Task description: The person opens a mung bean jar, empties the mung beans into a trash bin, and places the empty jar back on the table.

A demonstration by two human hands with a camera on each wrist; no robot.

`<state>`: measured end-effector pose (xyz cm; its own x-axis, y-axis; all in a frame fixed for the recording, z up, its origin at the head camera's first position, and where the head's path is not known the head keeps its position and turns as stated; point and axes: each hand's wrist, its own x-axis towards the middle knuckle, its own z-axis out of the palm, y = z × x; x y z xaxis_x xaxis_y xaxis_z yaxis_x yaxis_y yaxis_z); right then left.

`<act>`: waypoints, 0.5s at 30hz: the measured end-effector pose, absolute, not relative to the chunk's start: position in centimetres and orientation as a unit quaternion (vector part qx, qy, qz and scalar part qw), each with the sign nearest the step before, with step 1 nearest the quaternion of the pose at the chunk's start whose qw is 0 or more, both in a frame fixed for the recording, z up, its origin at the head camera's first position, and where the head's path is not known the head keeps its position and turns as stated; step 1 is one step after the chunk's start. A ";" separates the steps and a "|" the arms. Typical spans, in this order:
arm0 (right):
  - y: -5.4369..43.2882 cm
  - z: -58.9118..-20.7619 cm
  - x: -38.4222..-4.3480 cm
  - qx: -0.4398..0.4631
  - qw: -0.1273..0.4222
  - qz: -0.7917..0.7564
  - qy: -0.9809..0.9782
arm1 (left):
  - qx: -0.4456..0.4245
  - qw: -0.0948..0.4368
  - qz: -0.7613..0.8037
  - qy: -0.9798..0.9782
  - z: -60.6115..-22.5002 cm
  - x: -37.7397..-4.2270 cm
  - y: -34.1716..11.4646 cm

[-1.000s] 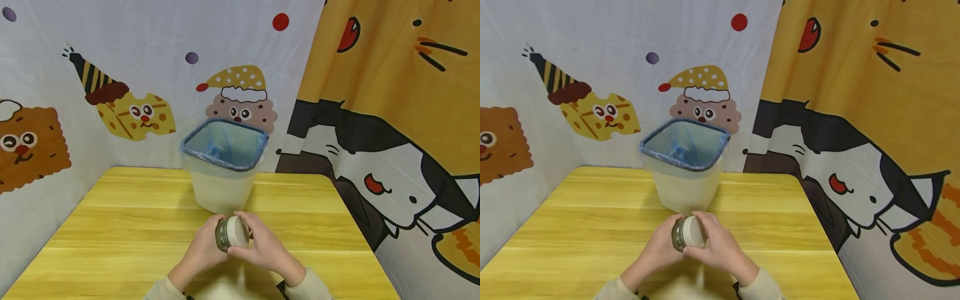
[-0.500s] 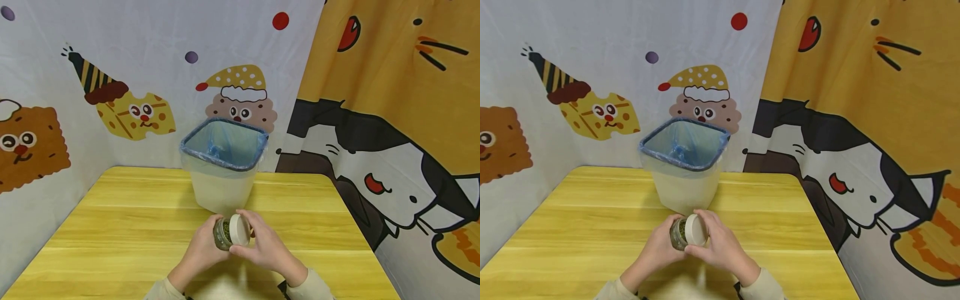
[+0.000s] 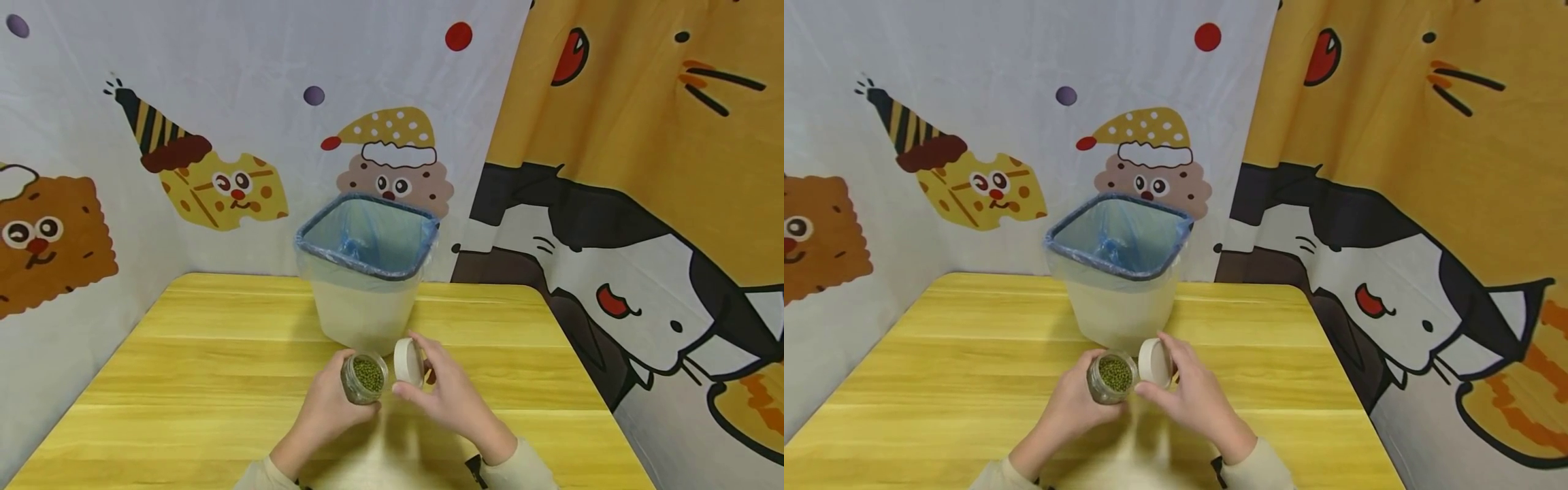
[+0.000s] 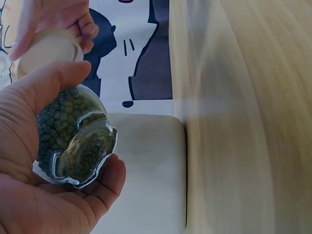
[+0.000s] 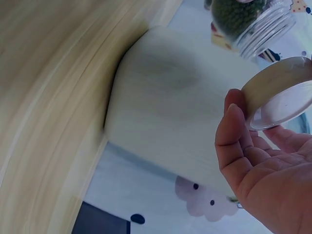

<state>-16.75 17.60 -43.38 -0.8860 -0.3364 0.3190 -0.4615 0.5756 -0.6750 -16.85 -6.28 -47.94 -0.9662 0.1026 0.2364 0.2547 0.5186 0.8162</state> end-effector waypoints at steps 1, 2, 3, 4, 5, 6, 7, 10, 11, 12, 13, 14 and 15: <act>17.9 -43.4 -16.8 0.214 0.073 0.398 -0.889 | -0.099 0.080 -0.481 -0.868 -48.0 -16.8 -6.3; 18.2 -43.4 -16.9 0.204 0.068 0.393 -0.894 | -0.096 0.080 -0.482 -0.867 -47.9 -16.8 -6.3; 18.7 -43.4 -17.0 0.193 0.064 0.385 -0.900 | -0.093 0.080 -0.482 -0.867 -47.9 -16.8 -6.3; 19.2 -43.5 -17.2 0.183 0.061 0.374 -0.907 | -0.090 0.079 -0.484 -0.867 -47.9 -16.8 -6.4; 19.7 -43.6 -17.4 0.173 0.058 0.362 -0.914 | -0.087 0.077 -0.485 -0.867 -47.9 -16.8 -6.4; 20.3 -43.8 -17.7 0.163 0.056 0.347 -0.922 | -0.084 0.076 -0.487 -0.866 -47.9 -16.8 -6.4; 21.0 -43.9 -18.0 0.151 0.055 0.328 -0.931 | -0.081 0.073 -0.491 -0.864 -47.9 -16.8 -6.5; 23.1 -44.7 -19.3 0.109 0.048 0.263 -0.957 | -0.074 0.066 -0.503 -0.859 -47.9 -16.8 -6.7; 23.9 -44.9 -19.9 0.093 0.043 0.242 -0.965 | -0.071 0.064 -0.507 -0.857 -48.0 -16.8 -6.8; 24.5 -45.2 -20.4 0.078 0.038 0.222 -0.971 | -0.069 0.063 -0.509 -0.856 -48.0 -16.8 -6.8; 25.2 -45.5 -20.9 0.064 0.030 0.204 -0.976 | -0.068 0.061 -0.513 -0.854 -48.0 -16.8 -6.9; 25.8 -45.7 -21.4 0.054 0.022 0.192 -0.980 | -0.068 0.060 -0.514 -0.853 -48.0 -16.8 -6.9; 26.3 -45.9 -21.8 0.047 0.015 0.180 -0.982 | -0.069 0.058 -0.515 -0.853 -47.9 -16.7 -7.0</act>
